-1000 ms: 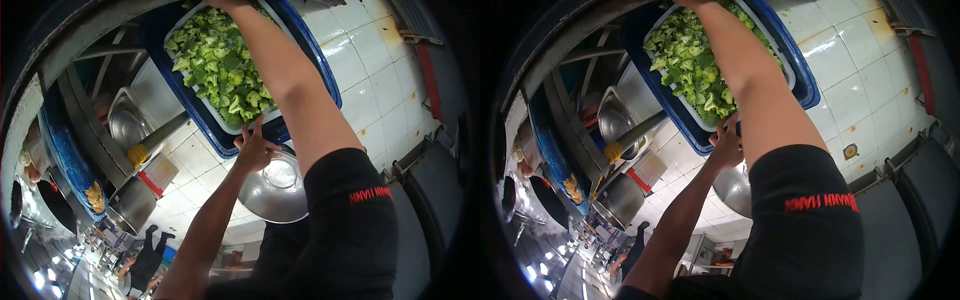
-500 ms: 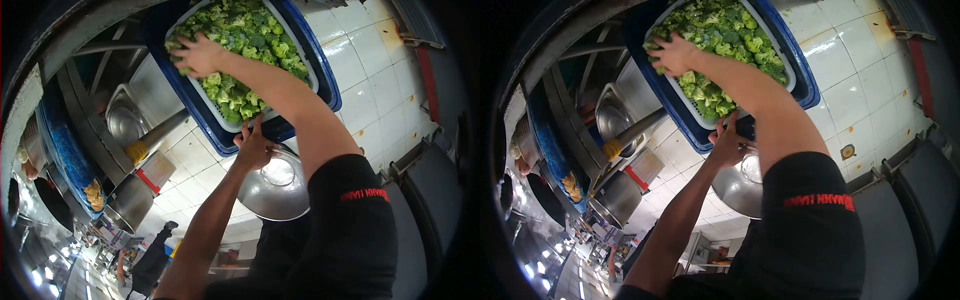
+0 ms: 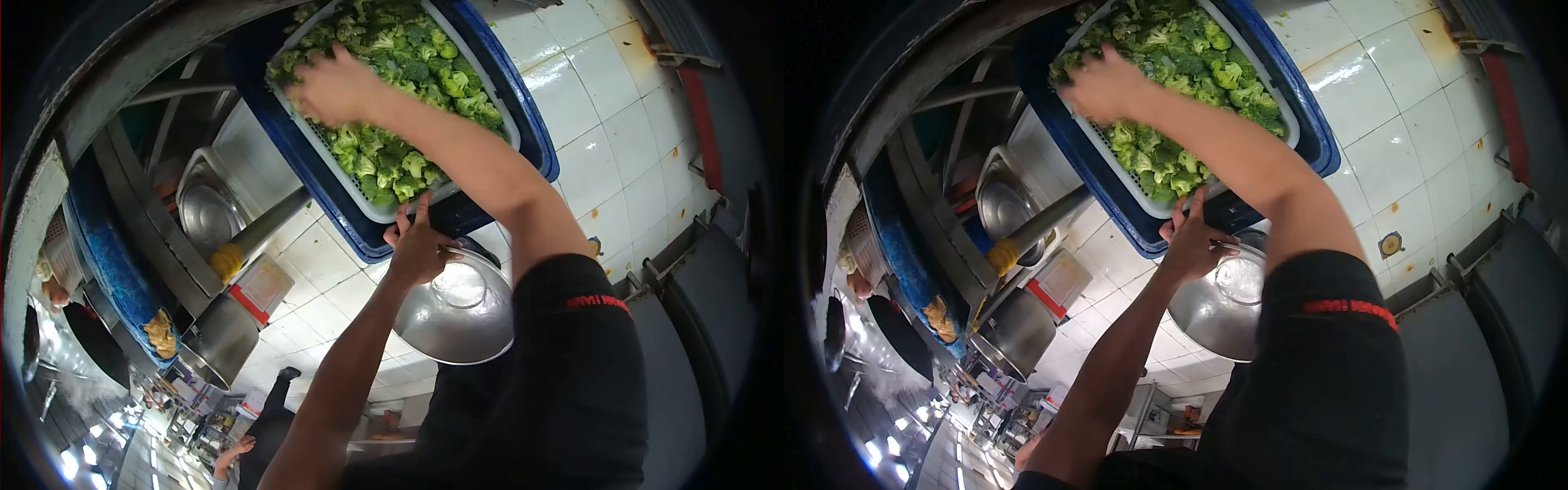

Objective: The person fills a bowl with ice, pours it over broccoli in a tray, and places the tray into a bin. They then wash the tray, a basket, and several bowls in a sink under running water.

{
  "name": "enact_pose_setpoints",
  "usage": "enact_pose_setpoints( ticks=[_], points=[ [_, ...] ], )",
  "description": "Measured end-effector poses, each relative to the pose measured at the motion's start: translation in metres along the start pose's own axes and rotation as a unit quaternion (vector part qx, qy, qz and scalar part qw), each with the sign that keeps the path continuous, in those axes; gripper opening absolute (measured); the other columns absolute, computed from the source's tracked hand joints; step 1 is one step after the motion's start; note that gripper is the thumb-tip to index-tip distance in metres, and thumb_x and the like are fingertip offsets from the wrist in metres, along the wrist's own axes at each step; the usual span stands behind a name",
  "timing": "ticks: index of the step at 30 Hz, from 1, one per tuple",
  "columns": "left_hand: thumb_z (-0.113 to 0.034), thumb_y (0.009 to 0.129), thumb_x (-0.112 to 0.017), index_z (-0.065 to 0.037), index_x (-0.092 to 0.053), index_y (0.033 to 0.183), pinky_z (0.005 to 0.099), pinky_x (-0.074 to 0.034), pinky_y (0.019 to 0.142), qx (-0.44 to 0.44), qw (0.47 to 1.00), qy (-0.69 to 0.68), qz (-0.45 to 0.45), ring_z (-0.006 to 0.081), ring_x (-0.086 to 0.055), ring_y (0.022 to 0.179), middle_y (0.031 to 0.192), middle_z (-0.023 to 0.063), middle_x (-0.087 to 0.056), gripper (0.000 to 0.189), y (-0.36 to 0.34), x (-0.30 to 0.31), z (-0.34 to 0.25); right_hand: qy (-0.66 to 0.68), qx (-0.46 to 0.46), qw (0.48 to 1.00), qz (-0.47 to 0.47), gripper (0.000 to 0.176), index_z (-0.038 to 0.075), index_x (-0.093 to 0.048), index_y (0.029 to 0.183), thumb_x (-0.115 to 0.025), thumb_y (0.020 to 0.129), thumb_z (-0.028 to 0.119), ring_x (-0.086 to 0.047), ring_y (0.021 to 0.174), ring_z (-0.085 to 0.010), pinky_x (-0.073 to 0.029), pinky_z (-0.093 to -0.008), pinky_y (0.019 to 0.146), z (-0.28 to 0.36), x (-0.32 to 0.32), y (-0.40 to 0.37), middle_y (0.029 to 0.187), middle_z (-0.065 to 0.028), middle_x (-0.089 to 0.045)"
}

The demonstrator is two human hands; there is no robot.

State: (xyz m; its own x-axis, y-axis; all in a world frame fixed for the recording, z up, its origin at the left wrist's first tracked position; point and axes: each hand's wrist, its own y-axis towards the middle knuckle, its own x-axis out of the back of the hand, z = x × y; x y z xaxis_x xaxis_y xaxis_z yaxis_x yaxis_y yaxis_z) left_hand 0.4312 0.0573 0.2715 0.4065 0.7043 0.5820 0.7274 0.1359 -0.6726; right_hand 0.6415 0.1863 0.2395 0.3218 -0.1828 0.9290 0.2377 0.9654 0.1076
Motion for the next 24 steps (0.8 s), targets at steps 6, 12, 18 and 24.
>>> enact_pose_setpoints(
  ticks=[6,12,18,24],
  points=[
    [-0.04,0.065,-0.08,-0.032,-0.076,0.086,0.0553,-0.02,0.098,0.017,1.0,0.007,0.018,0.0395,-0.006,0.137,0.154,0.0057,-0.011,0.023,0.004,0.004,-0.003,-0.059,0.166,0.984,0.002,0.042,0.026,-0.047,0.127,-0.053,0.088,0.04,-0.034,0.132,-0.0241,-0.032,-0.0631,0.099,-0.033,-0.035,-0.056,0.129,-0.0075,-0.045],
    [-0.034,0.065,-0.082,-0.029,-0.077,0.085,0.052,-0.022,0.097,-0.02,1.0,0.006,-0.008,0.0412,-0.007,0.136,0.154,0.006,-0.01,0.021,0.007,-0.016,0.013,-0.04,0.01,0.998,-0.037,0.044,0.025,-0.044,0.133,-0.051,0.09,0.036,-0.038,0.129,-0.0241,-0.034,-0.0549,0.1,-0.083,-0.012,0.067,0.139,-0.0068,-0.043],
    [-0.034,0.065,-0.082,-0.028,-0.077,0.085,0.0524,-0.023,0.095,-0.004,1.0,0.008,0.005,0.0423,-0.007,0.137,0.154,0.0067,-0.011,0.022,0.004,-0.007,0.008,0.126,-0.211,0.96,-0.136,0.046,0.026,-0.044,0.133,-0.051,0.09,0.04,-0.038,0.13,-0.0254,-0.033,-0.0561,0.101,-0.115,0.038,0.067,0.14,-0.0072,-0.042],
    [-0.036,0.064,-0.082,-0.028,-0.077,0.084,0.0531,-0.023,0.095,0.02,1.0,0.006,0.001,0.0412,-0.008,0.136,0.153,0.0068,-0.012,0.022,-0.001,0.004,-0.006,0.058,-0.239,0.966,-0.078,0.048,0.027,-0.045,0.134,-0.052,0.089,0.043,-0.038,0.13,-0.0266,-0.032,-0.0573,0.102,-0.118,0.033,0.014,0.141,-0.0076,-0.041]
  ],
)
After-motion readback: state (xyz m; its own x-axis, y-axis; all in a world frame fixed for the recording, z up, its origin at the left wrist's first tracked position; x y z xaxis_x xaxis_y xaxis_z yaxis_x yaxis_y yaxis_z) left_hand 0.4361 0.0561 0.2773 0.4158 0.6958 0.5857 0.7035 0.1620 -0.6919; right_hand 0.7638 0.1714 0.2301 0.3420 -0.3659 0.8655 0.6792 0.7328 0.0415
